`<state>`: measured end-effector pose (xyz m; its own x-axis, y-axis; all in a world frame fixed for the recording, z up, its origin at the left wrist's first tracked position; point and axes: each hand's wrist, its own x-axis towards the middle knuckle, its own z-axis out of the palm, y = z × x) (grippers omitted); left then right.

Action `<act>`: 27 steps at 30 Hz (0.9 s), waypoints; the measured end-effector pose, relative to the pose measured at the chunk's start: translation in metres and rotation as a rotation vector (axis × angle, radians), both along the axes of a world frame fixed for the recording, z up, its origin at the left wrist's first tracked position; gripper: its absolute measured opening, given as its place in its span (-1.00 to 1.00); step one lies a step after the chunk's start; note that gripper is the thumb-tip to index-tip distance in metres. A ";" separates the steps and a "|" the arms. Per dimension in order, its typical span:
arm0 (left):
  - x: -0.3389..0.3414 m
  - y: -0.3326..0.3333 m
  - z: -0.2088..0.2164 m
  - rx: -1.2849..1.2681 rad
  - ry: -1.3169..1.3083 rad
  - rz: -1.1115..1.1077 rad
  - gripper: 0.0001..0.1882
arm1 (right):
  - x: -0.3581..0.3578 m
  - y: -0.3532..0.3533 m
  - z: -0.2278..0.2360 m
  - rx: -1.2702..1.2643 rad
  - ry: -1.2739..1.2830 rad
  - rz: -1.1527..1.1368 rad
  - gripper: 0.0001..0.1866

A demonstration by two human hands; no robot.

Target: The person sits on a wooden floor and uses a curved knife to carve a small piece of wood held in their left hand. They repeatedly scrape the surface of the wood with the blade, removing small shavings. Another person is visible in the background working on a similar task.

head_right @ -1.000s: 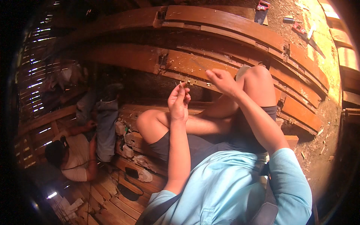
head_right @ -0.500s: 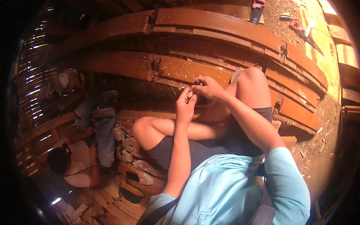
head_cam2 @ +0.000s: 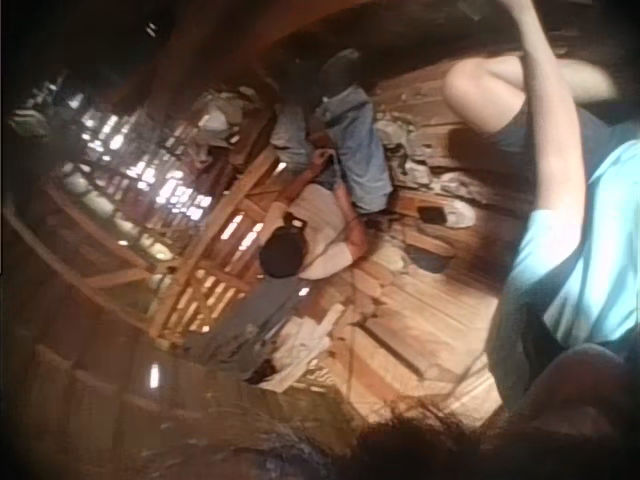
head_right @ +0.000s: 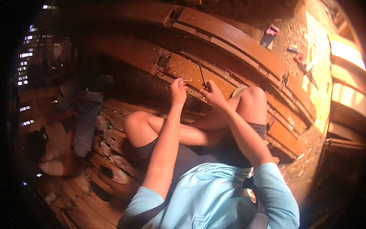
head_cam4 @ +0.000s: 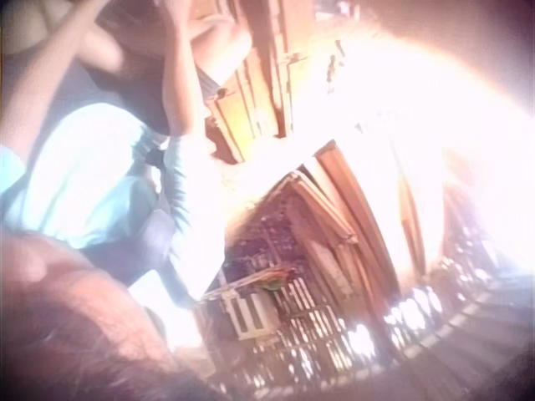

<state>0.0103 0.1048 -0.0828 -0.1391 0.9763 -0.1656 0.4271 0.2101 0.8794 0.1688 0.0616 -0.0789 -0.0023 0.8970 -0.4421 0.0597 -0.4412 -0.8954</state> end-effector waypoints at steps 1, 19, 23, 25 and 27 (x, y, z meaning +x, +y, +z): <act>-0.001 0.005 -0.003 -0.029 -0.053 0.014 -0.80 | 0.004 -0.002 0.003 0.086 -0.050 -0.015 -0.68; 0.005 -0.003 0.004 0.184 0.384 0.104 -0.86 | -0.022 -0.004 0.000 0.245 -0.458 0.284 -0.67; 0.002 -0.005 0.000 0.168 0.436 0.067 -0.86 | -0.033 -0.007 0.023 0.291 -0.434 0.141 -0.71; 0.003 -0.007 0.004 0.160 0.448 0.053 -0.86 | -0.032 -0.013 0.006 0.289 -0.623 0.269 -0.73; 0.002 -0.009 0.010 0.108 0.465 0.059 -0.86 | -0.027 -0.014 0.003 0.046 -0.717 0.427 -0.72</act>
